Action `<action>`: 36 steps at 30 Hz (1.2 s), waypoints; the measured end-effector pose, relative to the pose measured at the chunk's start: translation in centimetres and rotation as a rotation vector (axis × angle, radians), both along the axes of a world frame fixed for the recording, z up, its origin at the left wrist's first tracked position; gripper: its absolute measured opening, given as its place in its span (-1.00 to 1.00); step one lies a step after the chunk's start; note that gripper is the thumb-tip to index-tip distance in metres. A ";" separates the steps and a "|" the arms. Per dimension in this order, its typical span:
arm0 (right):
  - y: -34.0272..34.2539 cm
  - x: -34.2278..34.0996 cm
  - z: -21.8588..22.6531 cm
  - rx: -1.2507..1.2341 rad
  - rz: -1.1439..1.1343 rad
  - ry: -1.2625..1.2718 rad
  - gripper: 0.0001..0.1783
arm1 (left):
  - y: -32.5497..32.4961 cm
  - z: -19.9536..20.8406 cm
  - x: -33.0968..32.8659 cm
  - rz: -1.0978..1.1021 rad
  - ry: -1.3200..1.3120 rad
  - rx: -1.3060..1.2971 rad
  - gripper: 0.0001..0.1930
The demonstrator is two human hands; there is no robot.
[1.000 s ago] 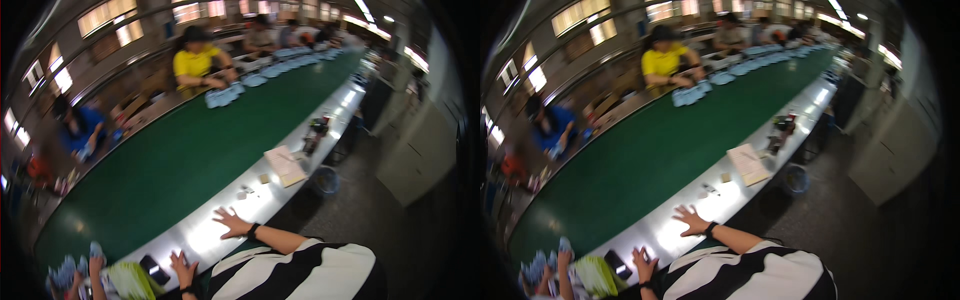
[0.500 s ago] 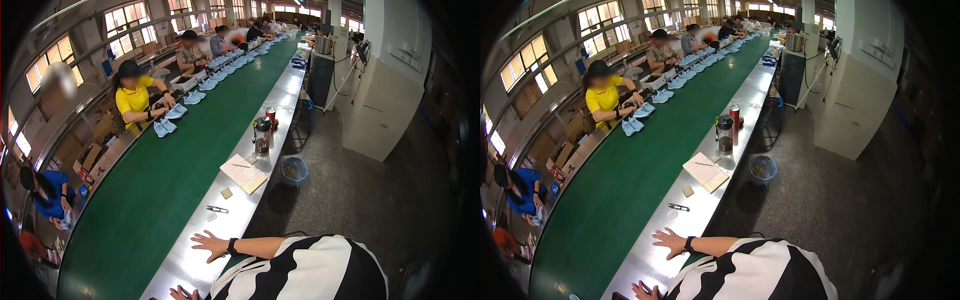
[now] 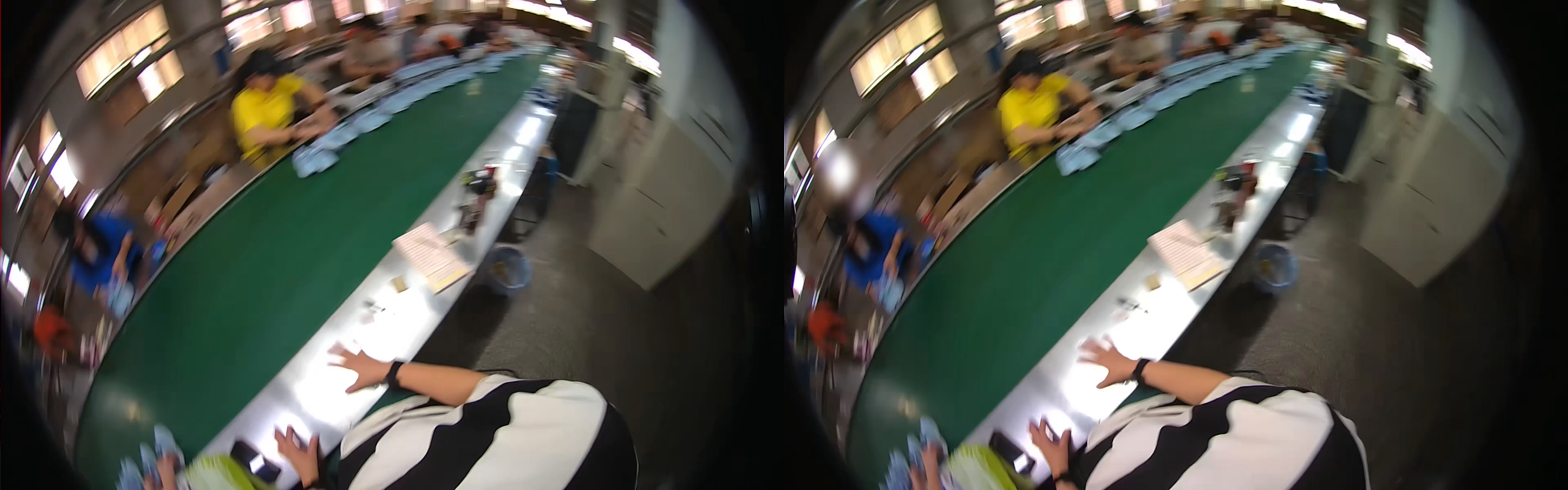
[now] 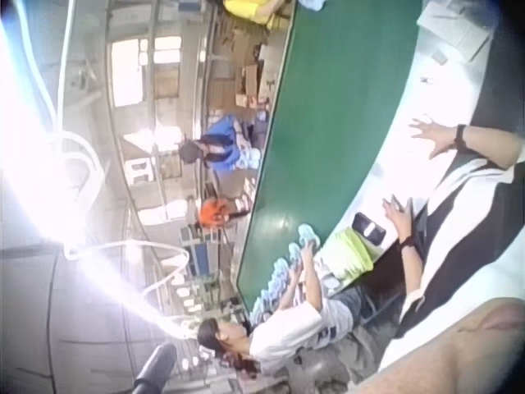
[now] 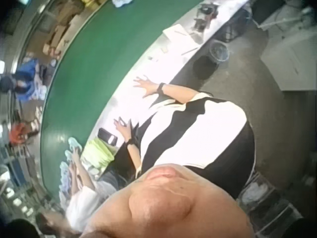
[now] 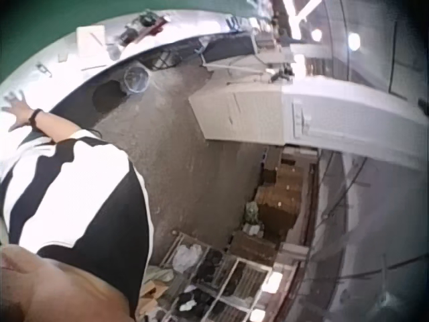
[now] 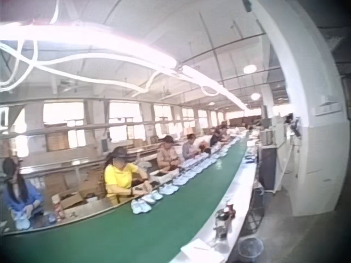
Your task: The recorder is inspecting and quality checking pairs of light blue athletic shoes on a factory production line.
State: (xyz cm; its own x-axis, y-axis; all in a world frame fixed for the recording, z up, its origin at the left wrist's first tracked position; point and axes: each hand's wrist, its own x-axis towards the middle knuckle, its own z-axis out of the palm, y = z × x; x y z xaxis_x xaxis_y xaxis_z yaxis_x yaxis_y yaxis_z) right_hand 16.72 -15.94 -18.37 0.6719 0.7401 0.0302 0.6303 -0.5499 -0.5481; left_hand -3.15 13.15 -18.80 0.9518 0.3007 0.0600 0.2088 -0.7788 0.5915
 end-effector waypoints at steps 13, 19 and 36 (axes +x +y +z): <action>0.2 0.9 1.5 -0.088 -0.015 -0.008 0.06 | -2.1 1.2 1.2 0.087 -0.043 0.006 -0.25; 0.4 0.3 2.2 -0.085 -0.010 0.003 0.05 | -2.2 1.4 0.7 0.106 -0.067 0.021 -0.27; 0.2 0.7 2.4 -0.099 -0.019 0.017 0.06 | -2.4 1.7 1.2 0.097 -0.075 0.070 -0.30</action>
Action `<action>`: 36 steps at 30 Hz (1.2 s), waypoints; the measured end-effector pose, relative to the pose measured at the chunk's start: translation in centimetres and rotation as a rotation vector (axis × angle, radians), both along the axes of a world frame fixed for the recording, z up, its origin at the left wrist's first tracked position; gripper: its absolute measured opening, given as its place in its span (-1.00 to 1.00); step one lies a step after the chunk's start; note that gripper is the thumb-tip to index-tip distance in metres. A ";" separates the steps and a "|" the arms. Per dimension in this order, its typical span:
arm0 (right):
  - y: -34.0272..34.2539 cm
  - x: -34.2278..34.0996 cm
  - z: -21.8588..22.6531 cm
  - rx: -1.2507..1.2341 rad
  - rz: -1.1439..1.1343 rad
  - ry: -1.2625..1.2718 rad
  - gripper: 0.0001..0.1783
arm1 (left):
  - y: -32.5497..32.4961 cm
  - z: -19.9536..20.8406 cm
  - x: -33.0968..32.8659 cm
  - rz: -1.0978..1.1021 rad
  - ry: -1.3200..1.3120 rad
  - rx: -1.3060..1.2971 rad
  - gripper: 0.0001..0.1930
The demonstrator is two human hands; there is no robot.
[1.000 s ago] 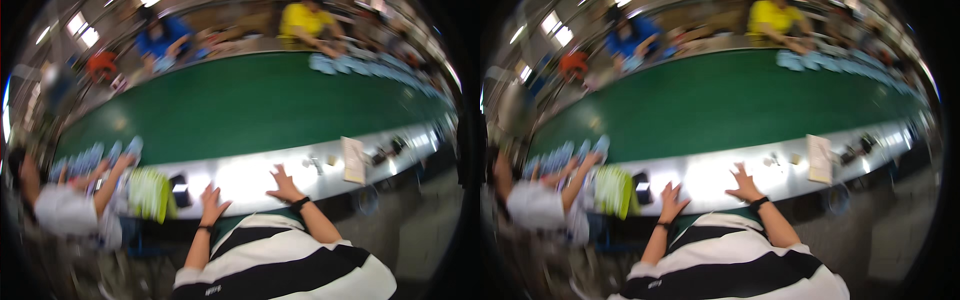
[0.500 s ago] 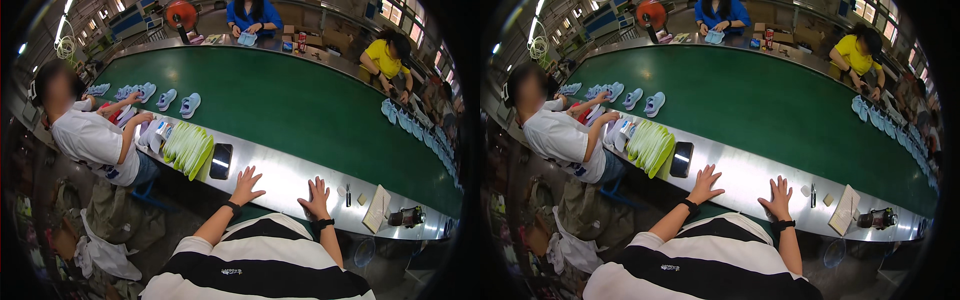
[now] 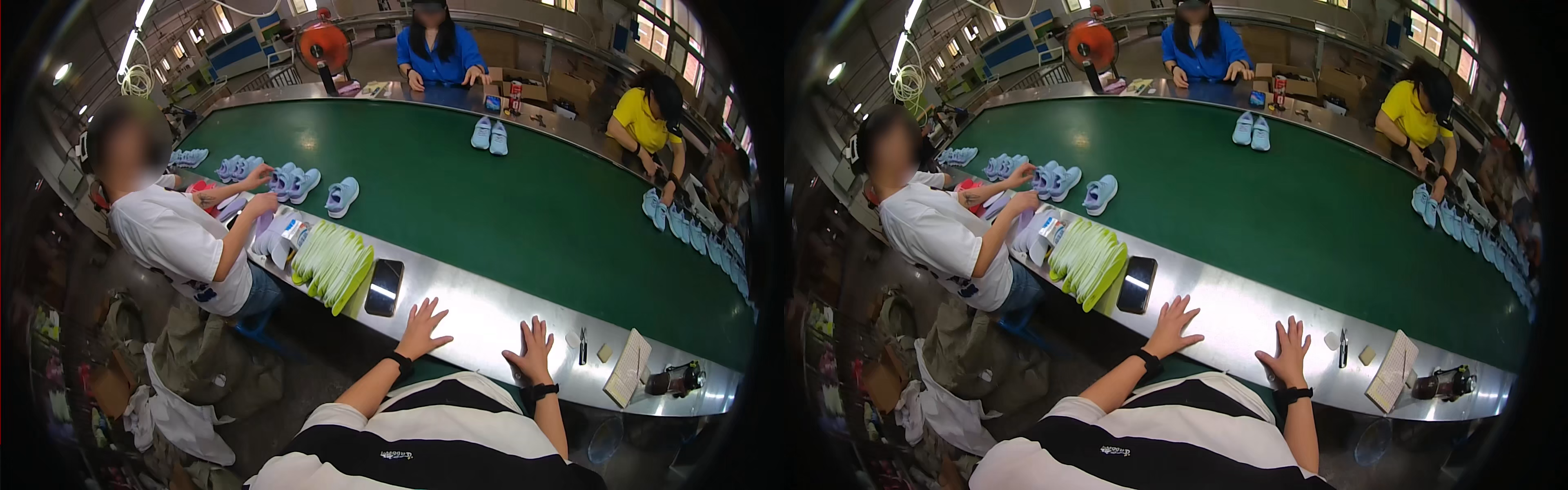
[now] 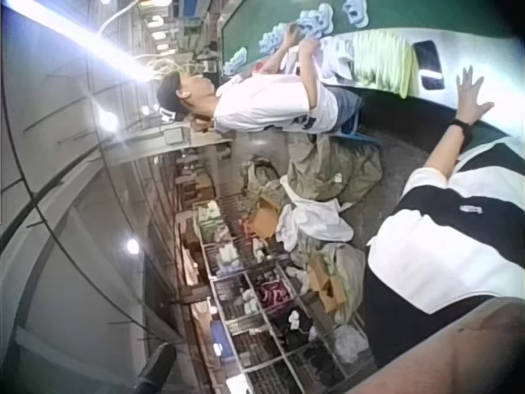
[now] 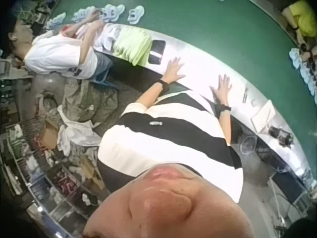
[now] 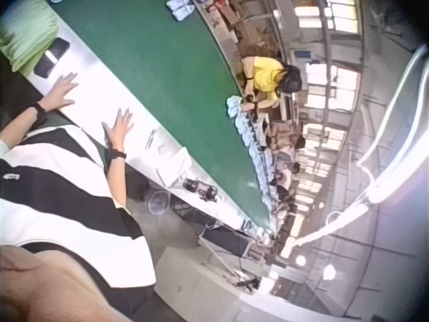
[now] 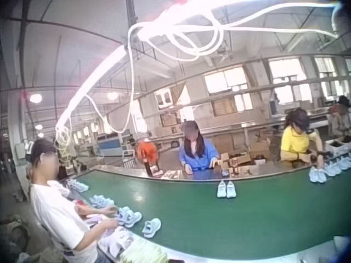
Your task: The recorder is inspecting and quality checking pairs of light blue athletic shoes on a factory production line.
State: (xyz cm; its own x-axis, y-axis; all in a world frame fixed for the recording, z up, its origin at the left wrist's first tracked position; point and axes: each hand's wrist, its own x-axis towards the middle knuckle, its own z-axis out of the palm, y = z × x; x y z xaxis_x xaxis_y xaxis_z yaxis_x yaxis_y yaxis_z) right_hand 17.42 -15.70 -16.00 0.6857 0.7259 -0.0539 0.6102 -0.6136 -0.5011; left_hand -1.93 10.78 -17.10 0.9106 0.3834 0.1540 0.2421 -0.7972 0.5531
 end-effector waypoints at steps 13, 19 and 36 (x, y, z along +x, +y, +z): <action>0.1 0.0 0.4 0.035 -0.002 -0.004 0.07 | 0.0 0.1 0.0 0.021 -0.028 0.052 -0.30; -0.1 -0.2 0.0 0.035 0.010 -0.026 0.05 | -0.1 -0.6 -0.4 0.011 -0.020 0.056 -0.30; -0.3 -0.3 0.4 0.031 -0.009 0.007 0.05 | -0.3 -0.3 -0.3 0.013 -0.031 0.058 -0.31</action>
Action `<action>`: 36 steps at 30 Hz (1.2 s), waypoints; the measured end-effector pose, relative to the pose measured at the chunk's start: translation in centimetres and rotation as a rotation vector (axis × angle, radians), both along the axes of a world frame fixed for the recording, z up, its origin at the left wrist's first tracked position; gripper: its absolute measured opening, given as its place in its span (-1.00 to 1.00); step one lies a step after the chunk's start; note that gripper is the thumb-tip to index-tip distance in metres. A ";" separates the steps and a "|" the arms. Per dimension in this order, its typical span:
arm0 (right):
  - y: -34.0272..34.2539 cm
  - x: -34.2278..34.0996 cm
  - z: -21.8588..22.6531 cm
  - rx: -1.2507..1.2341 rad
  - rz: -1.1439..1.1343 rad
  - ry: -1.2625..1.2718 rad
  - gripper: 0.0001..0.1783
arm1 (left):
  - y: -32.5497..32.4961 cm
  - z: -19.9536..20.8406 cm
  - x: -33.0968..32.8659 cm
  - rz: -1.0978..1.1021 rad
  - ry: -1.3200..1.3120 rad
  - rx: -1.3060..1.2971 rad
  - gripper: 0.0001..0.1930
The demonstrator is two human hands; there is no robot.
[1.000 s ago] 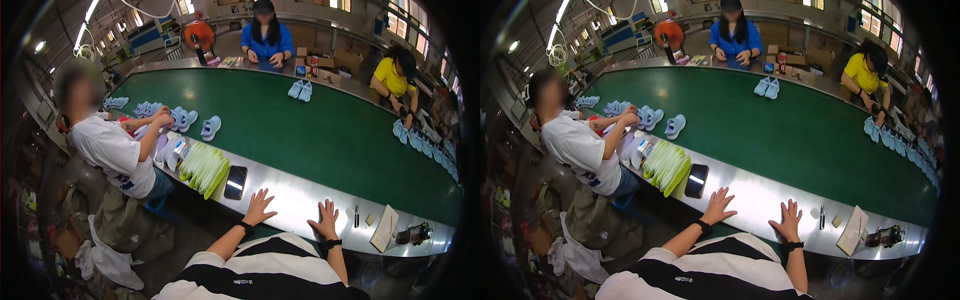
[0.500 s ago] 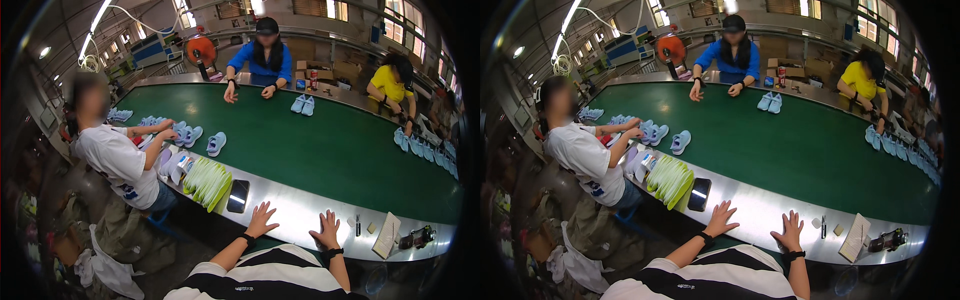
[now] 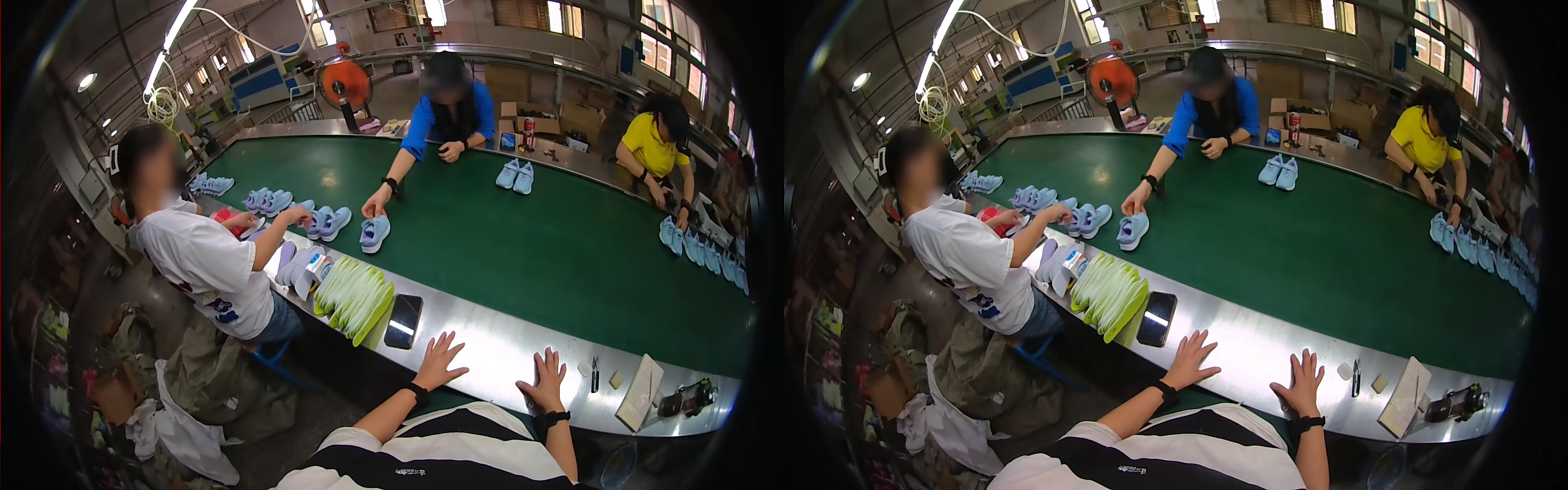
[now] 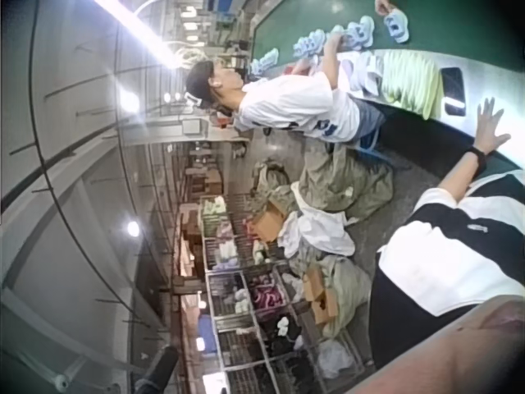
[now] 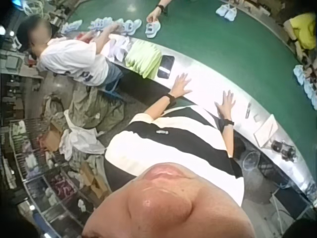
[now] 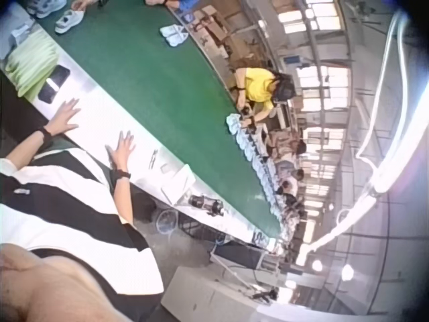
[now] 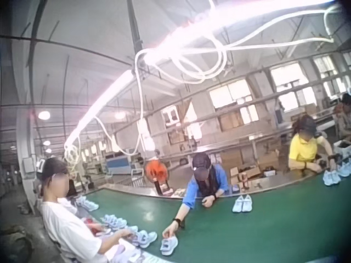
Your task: The recorder is inspecting and quality checking pairs of light blue athletic shoes on a factory production line.
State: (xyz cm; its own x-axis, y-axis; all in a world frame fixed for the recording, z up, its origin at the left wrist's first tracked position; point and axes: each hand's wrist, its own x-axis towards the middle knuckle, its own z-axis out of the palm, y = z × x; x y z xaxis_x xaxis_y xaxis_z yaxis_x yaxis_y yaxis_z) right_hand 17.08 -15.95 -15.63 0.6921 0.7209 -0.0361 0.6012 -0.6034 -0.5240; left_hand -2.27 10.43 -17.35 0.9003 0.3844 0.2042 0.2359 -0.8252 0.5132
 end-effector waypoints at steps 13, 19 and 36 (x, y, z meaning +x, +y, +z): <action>0.3 0.1 0.1 0.012 0.015 -0.011 0.03 | 0.1 0.1 0.1 0.011 -0.006 0.008 -0.31; 0.2 0.3 -0.2 0.026 0.010 -0.027 0.03 | 0.3 0.0 0.5 0.011 -0.015 0.029 -0.30; -0.1 0.5 -1.5 0.024 0.019 -0.073 0.04 | 0.2 0.2 0.6 -0.016 -0.020 0.048 -0.32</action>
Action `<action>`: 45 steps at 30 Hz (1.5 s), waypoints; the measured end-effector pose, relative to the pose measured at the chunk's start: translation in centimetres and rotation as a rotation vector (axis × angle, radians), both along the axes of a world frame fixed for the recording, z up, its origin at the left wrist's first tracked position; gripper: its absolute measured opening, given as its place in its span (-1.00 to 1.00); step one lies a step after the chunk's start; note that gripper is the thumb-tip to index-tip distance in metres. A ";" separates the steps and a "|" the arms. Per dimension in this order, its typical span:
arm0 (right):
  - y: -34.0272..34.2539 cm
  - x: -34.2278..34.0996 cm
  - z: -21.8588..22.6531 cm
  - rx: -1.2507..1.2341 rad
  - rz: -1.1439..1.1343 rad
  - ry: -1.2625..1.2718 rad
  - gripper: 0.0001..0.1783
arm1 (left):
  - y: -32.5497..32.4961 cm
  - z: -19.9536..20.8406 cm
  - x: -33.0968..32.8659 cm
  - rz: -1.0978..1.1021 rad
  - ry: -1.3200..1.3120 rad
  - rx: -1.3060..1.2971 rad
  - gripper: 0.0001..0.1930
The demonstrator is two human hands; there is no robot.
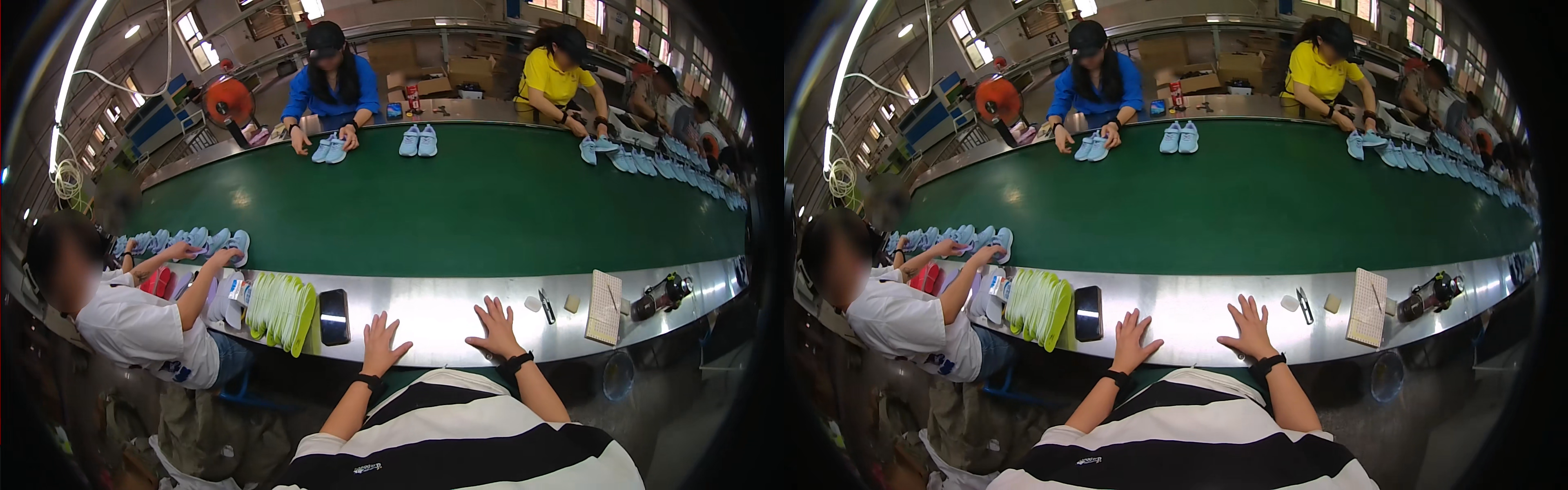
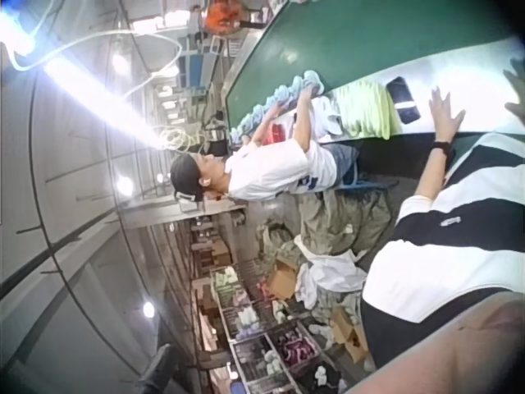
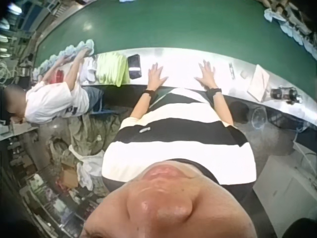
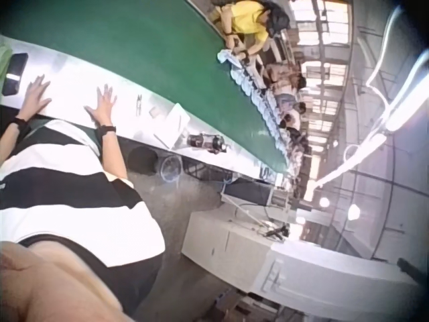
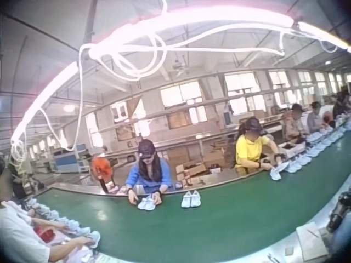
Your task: The recorder is inspecting and quality checking pairs of light blue athletic shoes on a factory production line.
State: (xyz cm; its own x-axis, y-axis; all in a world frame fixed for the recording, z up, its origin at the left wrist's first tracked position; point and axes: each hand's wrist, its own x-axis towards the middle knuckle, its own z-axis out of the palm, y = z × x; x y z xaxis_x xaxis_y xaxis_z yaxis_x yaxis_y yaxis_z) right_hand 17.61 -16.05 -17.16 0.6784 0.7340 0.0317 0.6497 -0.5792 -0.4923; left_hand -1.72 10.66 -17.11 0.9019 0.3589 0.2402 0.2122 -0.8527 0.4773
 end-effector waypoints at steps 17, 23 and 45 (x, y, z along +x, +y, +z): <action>0.1 -0.1 0.4 -0.002 0.001 0.015 0.01 | 0.1 0.0 0.2 0.009 -0.003 -0.016 -0.31; 0.1 -0.1 0.4 -0.007 0.002 0.013 0.02 | 0.0 0.0 0.1 0.011 -0.015 -0.021 -0.30; 0.2 0.1 0.3 -0.021 0.003 0.006 0.02 | 0.0 -0.1 0.0 0.013 0.007 -0.009 -0.32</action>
State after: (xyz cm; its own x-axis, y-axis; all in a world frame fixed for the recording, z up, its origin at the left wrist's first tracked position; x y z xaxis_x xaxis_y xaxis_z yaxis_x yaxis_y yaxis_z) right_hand 17.67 -15.90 -16.86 0.6764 0.7364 0.0121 0.6485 -0.5878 -0.4836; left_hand -1.70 10.61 -17.25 0.8988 0.3726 0.2308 0.2265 -0.8457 0.4832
